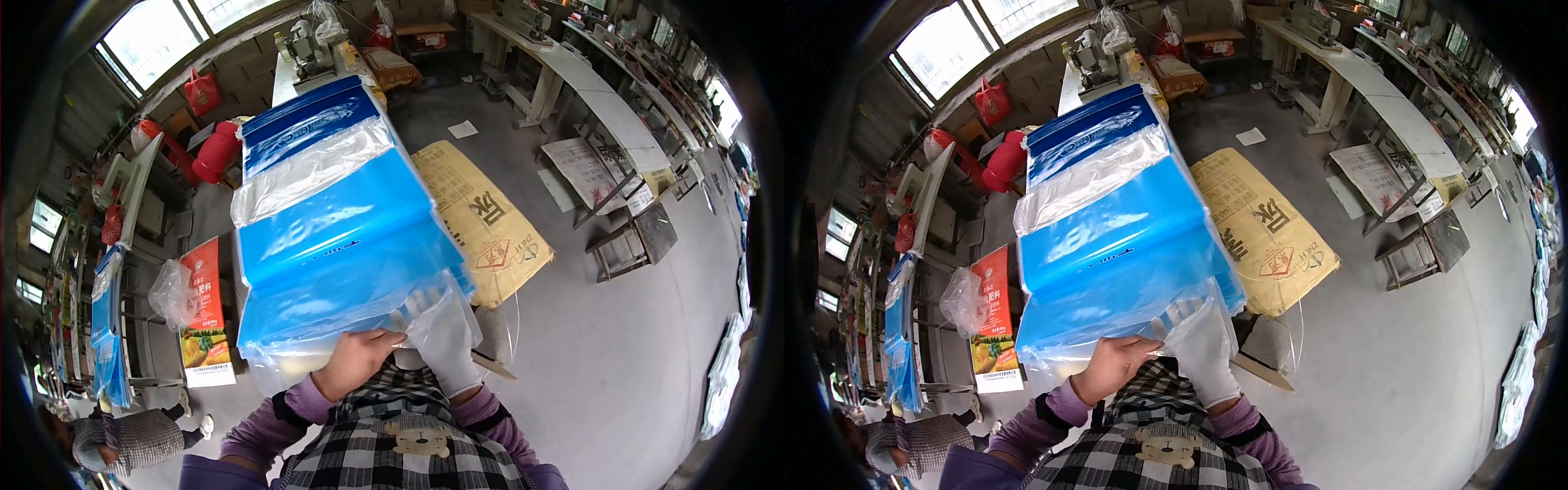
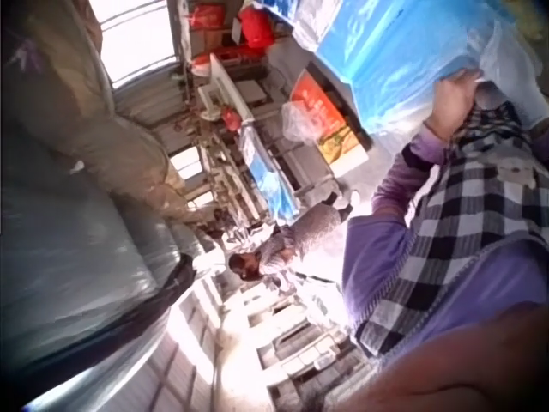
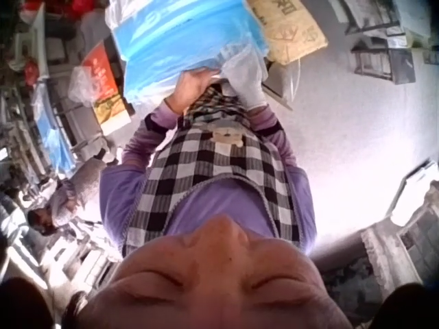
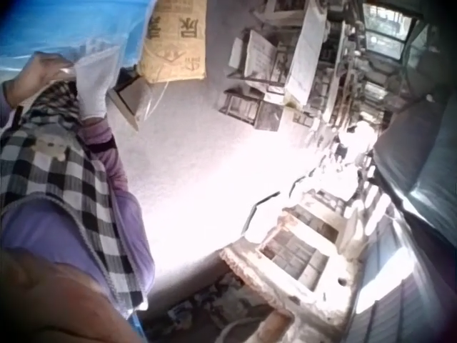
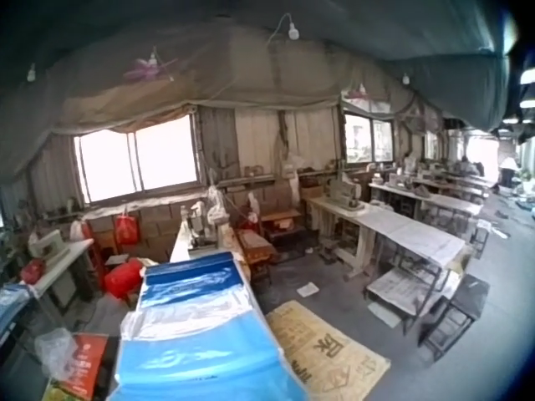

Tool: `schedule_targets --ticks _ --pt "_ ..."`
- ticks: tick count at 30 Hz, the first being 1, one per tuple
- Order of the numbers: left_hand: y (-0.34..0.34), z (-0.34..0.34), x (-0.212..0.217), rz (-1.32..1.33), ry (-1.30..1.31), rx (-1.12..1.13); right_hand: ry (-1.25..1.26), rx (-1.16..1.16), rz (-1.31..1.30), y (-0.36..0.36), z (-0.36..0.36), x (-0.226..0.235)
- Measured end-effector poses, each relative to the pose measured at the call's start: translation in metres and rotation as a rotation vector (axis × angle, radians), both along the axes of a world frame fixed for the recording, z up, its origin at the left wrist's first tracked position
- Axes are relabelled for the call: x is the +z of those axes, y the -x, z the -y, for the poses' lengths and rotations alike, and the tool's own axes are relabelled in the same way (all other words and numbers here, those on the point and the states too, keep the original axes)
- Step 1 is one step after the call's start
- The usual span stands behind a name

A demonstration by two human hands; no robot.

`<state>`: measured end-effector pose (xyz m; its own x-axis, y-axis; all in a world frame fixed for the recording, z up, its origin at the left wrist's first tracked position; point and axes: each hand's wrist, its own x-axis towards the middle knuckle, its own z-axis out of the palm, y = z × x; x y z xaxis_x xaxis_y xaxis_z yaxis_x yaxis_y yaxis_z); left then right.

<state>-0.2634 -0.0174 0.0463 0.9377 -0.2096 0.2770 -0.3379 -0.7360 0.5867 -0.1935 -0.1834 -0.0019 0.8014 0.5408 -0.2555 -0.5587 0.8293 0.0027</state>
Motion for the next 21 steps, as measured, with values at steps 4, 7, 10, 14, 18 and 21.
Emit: schedule_targets --ticks 4,7,10,14,18,21 --pt "-0.022 -0.011 0.002 -0.224 0.330 0.083 1.594 -0.156 1.257 0.020 0.009 -0.004" --pt "-0.043 -0.022 0.001 -0.398 0.450 0.109 1.647 -0.099 1.739 0.021 0.018 -0.012" --pt "-0.057 -0.029 -0.005 -0.321 0.281 0.124 1.103 0.074 1.246 0.025 -0.003 0.009" --pt "-0.065 -0.024 -0.035 -0.277 0.332 -0.009 0.848 0.170 0.703 0.007 -0.024 0.010" --pt "-0.075 -0.040 -0.006 -0.511 0.588 -0.111 1.004 0.068 0.710 -0.017 -0.033 0.041" --pt "-0.079 -0.060 0.007 -0.763 0.693 -0.132 1.026 0.044 0.767 -0.025 -0.026 0.019"
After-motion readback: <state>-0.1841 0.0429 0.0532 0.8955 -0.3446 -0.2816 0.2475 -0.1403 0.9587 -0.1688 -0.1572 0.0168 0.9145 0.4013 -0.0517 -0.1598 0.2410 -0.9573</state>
